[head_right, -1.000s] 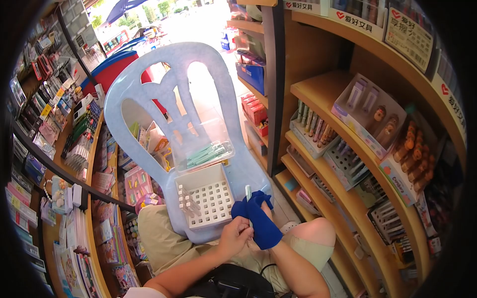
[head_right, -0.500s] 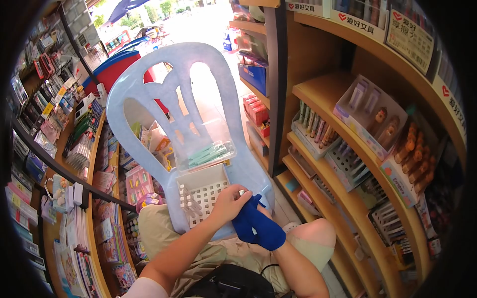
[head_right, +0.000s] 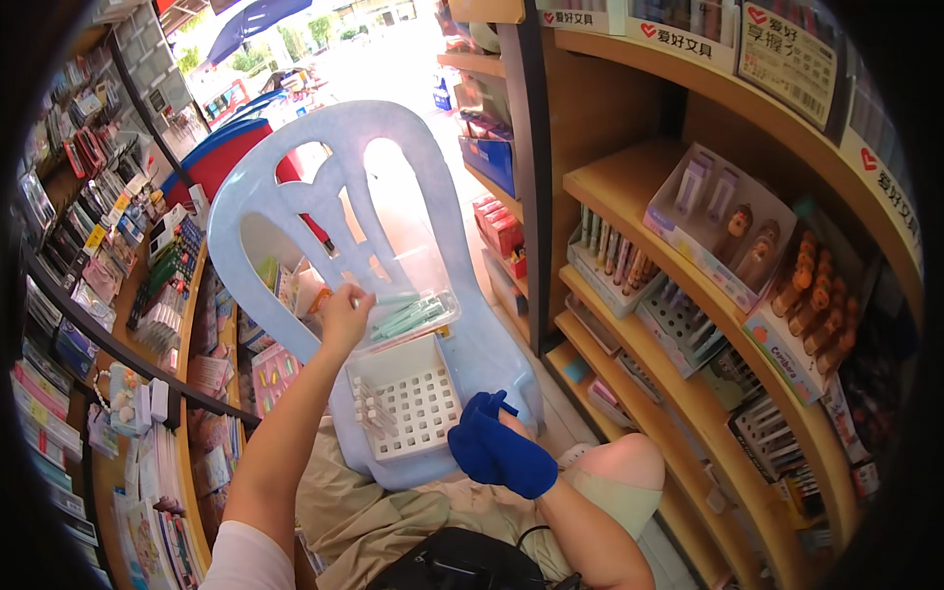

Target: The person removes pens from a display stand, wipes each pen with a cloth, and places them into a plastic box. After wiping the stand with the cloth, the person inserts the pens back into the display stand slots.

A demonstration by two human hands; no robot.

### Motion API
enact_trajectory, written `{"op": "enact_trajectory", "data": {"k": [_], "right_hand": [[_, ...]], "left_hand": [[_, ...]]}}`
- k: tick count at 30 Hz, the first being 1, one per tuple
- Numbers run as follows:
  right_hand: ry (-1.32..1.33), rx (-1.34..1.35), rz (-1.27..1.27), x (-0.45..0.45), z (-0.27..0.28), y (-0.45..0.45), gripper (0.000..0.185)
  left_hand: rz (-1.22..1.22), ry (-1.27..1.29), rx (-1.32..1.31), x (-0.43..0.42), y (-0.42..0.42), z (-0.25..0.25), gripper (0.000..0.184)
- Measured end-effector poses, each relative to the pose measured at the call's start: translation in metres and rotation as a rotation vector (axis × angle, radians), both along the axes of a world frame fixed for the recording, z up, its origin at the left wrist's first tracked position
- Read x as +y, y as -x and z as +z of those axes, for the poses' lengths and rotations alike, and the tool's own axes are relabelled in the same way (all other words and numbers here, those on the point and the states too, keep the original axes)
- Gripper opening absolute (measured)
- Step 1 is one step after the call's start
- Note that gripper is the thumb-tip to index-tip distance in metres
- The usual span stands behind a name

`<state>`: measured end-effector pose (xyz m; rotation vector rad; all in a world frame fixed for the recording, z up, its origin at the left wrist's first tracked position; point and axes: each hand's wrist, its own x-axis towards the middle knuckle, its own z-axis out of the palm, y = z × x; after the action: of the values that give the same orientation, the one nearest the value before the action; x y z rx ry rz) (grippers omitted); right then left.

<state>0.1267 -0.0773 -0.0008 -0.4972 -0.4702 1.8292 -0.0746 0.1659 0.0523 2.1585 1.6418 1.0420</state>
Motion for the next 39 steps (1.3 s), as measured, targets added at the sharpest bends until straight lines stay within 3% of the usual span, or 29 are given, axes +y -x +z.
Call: {"op": "enact_trajectory", "data": {"k": [3, 6, 9, 14, 17, 23, 29, 34, 39], "right_hand": [[0.050, -0.065, -0.029, 0.001, -0.005, 0.002, 0.015], [0.039, -0.053, -0.018, -0.001, 0.000, 0.002, 0.009], [0.047, -0.050, -0.014, -0.003, 0.006, 0.001, 0.007], [0.050, -0.110, -0.028, -0.003, 0.007, 0.001, 0.014], [0.006, -0.047, 0.054, 0.001, -0.004, 0.004, 0.012], [-0.005, -0.047, 0.165, 0.005, -0.014, 0.017, 0.011], [-0.012, -0.175, 0.157, 0.009, -0.005, 0.024, 0.013], [-0.007, -0.172, 0.081, 0.009, -0.005, 0.026, 0.014], [-0.028, -0.072, 0.175, 0.009, -0.006, 0.021, 0.013]], "left_hand": [[-0.089, 0.119, 0.328, -0.012, 0.008, -0.006, 0.021], [-0.257, 0.291, 0.325, -0.006, 0.011, -0.015, 0.020], [-0.354, -0.019, 0.330, -0.019, 0.016, -0.011, 0.017], [-0.574, 0.003, 0.233, -0.092, 0.028, 0.031, 0.015], [-0.582, 0.058, 0.404, -0.137, 0.041, 0.035, 0.022], [-0.487, -0.060, 0.277, -0.150, 0.057, 0.002, 0.035], [-0.526, -0.082, 0.378, -0.148, 0.056, 0.000, 0.033], [-0.488, 0.142, 0.383, -0.138, 0.051, 0.018, 0.028], [-0.497, 0.252, 0.234, -0.128, 0.055, 0.028, 0.025]]}}
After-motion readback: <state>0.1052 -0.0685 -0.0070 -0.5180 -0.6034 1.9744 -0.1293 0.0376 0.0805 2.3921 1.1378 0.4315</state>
